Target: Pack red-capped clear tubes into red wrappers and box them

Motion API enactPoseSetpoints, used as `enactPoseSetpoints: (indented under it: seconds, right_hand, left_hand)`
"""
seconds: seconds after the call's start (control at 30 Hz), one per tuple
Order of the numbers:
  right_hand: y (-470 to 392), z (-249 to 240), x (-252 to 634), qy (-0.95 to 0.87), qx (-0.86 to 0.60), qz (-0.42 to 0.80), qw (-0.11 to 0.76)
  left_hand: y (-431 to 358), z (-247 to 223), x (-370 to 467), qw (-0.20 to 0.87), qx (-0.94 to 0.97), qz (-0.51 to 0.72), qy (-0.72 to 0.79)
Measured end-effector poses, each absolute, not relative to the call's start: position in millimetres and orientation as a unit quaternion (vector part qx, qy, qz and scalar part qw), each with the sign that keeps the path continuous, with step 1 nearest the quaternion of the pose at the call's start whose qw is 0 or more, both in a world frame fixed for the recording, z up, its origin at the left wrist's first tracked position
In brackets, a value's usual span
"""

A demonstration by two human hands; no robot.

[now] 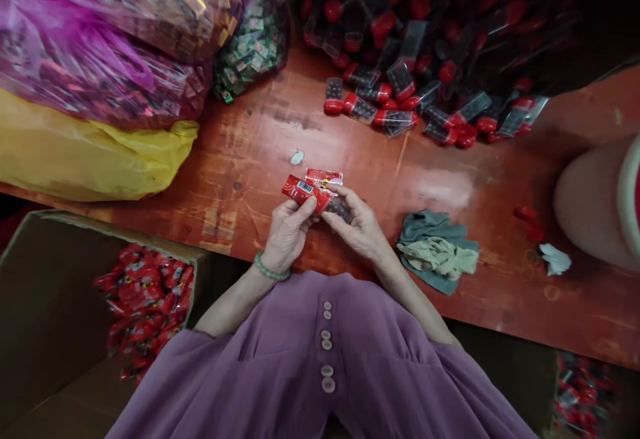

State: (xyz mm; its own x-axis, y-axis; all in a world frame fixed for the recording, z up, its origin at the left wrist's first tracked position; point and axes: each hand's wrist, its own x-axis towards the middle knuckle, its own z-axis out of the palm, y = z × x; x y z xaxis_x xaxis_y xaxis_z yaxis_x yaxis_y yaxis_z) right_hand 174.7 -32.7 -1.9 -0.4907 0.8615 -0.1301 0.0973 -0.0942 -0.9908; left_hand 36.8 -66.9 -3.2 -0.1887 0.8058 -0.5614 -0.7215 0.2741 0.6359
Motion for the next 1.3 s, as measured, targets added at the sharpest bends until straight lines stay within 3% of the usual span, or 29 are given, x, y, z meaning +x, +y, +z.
enactPoseSetpoints:
  seconds: [0.23, 0.57, 0.87, 1.3]
  right_hand:
    - [-36, -7, 160, -0.56, -0.399, 0.635, 0.352]
    - [-35, -8, 155, -0.596, -0.399, 0.609, 0.339]
    - [-35, -10, 159, -0.633, -0.415, 0.571, 0.316]
    - [-31, -3, 153, -0.509, -0.413, 0.652, 0.38]
  left_hand:
    - [-64, -7, 32, 0.634, 0.062, 0.621, 0.457]
    - [-53, -2, 34, 0.585, 0.074, 0.66, 0.465]
    - [-49, -1, 35, 0.603, 0.097, 0.64, 0.467]
    - [-57, -7, 30, 0.605, 0.146, 0.616, 0.484]
